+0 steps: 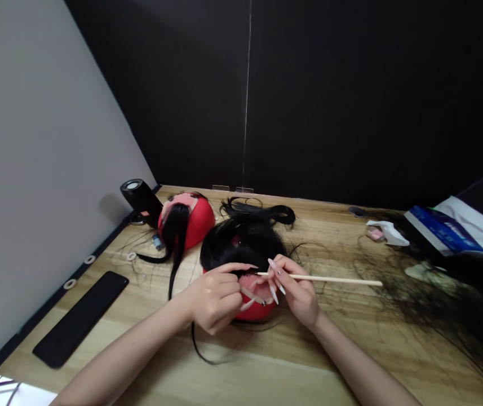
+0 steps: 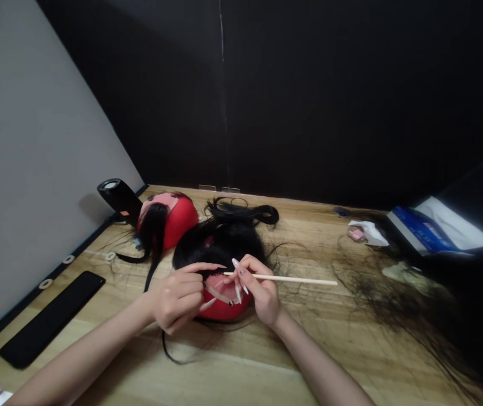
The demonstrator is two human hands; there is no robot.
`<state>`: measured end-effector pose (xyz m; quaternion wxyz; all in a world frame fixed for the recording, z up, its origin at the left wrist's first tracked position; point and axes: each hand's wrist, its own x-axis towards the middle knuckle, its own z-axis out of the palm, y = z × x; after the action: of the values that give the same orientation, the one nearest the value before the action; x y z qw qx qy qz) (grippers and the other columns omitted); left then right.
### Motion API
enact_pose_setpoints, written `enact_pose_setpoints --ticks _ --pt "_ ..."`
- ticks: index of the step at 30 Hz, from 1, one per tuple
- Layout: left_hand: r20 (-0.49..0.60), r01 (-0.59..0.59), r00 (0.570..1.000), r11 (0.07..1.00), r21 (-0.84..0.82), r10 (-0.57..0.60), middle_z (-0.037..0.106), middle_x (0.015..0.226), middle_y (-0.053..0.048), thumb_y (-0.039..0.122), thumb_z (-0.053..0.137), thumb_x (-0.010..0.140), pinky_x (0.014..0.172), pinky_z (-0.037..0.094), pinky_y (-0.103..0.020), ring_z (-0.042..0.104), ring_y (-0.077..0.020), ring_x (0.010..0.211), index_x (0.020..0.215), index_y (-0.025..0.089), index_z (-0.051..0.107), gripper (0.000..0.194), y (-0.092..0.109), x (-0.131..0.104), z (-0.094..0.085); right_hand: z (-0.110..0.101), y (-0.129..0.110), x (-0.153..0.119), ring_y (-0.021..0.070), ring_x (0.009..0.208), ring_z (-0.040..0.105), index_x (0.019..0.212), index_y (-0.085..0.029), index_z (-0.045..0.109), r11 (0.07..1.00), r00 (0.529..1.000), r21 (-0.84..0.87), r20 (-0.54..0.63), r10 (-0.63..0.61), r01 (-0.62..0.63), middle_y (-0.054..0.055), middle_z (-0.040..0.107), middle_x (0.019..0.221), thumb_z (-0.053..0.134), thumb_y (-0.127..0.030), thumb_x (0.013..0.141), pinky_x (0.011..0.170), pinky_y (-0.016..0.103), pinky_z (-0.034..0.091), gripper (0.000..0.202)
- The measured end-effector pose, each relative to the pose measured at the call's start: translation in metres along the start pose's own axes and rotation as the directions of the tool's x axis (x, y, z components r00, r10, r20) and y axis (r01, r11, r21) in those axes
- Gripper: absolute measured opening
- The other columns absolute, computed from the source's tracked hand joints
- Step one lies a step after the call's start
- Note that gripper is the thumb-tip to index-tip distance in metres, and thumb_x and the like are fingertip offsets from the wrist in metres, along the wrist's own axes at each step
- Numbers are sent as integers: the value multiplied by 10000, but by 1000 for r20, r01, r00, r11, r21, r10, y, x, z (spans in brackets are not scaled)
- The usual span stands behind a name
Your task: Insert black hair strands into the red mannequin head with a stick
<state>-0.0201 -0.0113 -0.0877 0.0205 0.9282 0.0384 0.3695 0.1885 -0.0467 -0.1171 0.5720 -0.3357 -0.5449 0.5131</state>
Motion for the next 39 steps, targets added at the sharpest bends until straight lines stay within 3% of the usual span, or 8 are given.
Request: enact_pose_setpoints --ticks 6,12,17,20,23,30,34,39 --pt "-71 -83 994 994 69 88 424 501 23 93 520 865 673 595 -289 443 -116 514 537 189 405 360 7 -2 1 5 -5 5 104 508 480 774 -183 574 977 998 210 -65 -14 27 -9 500 620 575 -397 935 509 242 455 268" --pt "49 -166 985 985 38 164 428 495 22 129 420 933 944 583 -361 436 -122 491 541 198 446 399 3 0 9 5 -10 7 108 503 506 793 -192 576 974 999 225 -43 3 7 -21 514 595 584 -407 928 709 339 569 254" --pt "87 -137 987 990 15 135 450 513 -10 114 293 918 1008 553 -407 443 -148 514 563 207 446 397 -2 1 6 6 -14 2 100 500 514 860 -201 587 985 993 161 -113 -43 61 -42 519 589 547 -356 963 945 436 523 191" --pt "73 -113 991 993 21 111 446 520 -3 115 322 899 1022 545 -416 436 -145 509 582 212 435 351 -3 0 7 7 -15 -3 97 524 539 941 -219 581 982 972 103 -188 -140 161 -34 562 661 536 -308 973 749 326 552 105" --pt "59 -101 993 995 21 100 446 521 6 108 357 870 1024 545 -415 430 -141 508 595 216 428 304 -4 -1 8 7 -15 -7 114 575 564 883 -203 588 983 976 25 -127 -180 184 3 569 732 504 -289 985 551 248 468 158" --pt "29 -89 996 996 21 88 451 510 5 107 376 806 974 570 -394 447 -144 507 600 220 410 238 -4 0 6 2 -7 -6 124 617 536 757 -163 594 943 988 -297 27 -150 151 23 548 681 541 -311 962 580 252 430 259" --pt "27 -80 997 996 29 79 451 509 13 102 387 808 967 571 -387 445 -138 500 608 220 408 232 -3 1 5 0 -6 -5 108 548 560 873 -168 609 962 996 -264 73 -59 76 15 566 721 546 -299 958 502 225 437 169" --pt "26 -68 997 997 36 67 466 514 11 95 391 829 964 573 -392 458 -142 507 616 217 421 247 -3 0 6 0 -13 -1 146 698 596 815 -159 661 895 974 -385 116 -196 226 62 594 789 557 -268 942 579 242 487 197"
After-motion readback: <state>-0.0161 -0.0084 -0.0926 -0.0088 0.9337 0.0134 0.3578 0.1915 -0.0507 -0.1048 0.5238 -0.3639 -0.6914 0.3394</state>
